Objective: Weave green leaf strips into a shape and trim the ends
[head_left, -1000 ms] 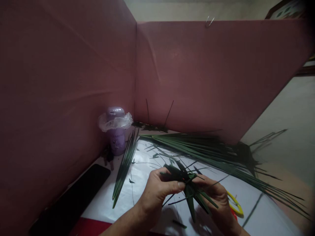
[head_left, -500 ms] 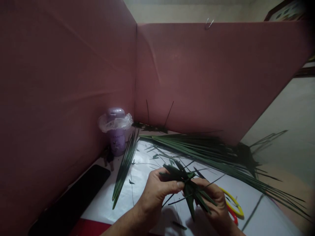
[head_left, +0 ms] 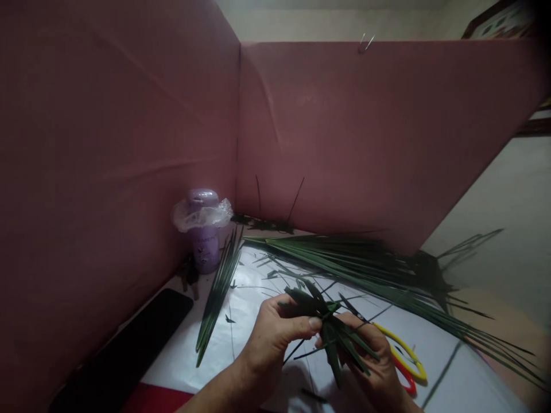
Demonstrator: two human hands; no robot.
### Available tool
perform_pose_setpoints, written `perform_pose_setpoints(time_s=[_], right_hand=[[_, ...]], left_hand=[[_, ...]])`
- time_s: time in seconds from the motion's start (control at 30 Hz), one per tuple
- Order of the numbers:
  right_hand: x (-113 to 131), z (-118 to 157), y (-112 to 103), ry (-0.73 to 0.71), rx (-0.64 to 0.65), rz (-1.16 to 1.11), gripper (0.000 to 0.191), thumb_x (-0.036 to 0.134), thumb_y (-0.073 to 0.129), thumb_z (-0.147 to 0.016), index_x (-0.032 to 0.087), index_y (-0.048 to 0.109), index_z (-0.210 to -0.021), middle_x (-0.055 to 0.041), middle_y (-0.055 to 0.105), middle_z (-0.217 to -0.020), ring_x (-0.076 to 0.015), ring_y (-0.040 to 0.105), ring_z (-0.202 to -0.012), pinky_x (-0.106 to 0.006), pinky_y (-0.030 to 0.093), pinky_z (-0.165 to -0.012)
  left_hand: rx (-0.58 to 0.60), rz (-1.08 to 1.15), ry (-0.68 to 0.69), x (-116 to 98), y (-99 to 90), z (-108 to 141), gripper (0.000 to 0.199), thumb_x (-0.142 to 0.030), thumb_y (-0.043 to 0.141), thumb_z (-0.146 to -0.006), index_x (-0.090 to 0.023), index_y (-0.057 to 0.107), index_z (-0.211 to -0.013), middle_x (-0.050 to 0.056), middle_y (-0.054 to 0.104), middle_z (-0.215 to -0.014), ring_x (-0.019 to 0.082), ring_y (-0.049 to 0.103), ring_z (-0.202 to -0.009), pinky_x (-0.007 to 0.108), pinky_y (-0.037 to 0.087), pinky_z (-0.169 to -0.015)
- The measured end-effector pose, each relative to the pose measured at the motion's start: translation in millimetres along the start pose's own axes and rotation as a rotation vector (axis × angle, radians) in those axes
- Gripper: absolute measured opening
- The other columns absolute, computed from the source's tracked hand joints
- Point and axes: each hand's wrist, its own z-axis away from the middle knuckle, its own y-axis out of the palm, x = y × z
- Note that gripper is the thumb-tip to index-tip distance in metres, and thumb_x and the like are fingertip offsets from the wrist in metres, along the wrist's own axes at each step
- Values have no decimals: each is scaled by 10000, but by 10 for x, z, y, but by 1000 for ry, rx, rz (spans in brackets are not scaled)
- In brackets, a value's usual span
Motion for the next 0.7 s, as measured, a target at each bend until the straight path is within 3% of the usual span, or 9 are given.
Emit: perform_pose_setpoints(time_s=[0.23, 0.43, 0.7], right_hand=[[-14, 14, 16, 15, 2, -11, 130, 343, 551, -805, 220, 583, -776, 5, 542, -580, -166, 543, -566, -242, 436, -521], [-14, 26, 32, 17, 12, -3, 188, 384, 535, -810, 204, 585, -836, -17, 576, -613, -161, 534, -513, -252, 449, -479], [41, 22, 30, -46, 84, -32, 129, 292, 474, -854, 252, 584, -908, -35, 644, -735, -162, 586, -532, -231, 468, -454]], left_hand=[[-35, -10, -15, 15, -31, -9, 134, -142, 675, -644, -112, 650, -771, 11, 547, -652, 101, 440, -606, 235, 325, -592], [-18, 11, -9, -8, -6, -6, 92, -136, 659, -651, -117, 635, -738, 7, 542, -633, 102, 449, -592, 240, 329, -592], [21, 40, -16, 27, -16, -9, 35, -124, 622, -675, -113, 606, -704, 12, 522, -638, 116, 458, -596, 255, 338, -567]])
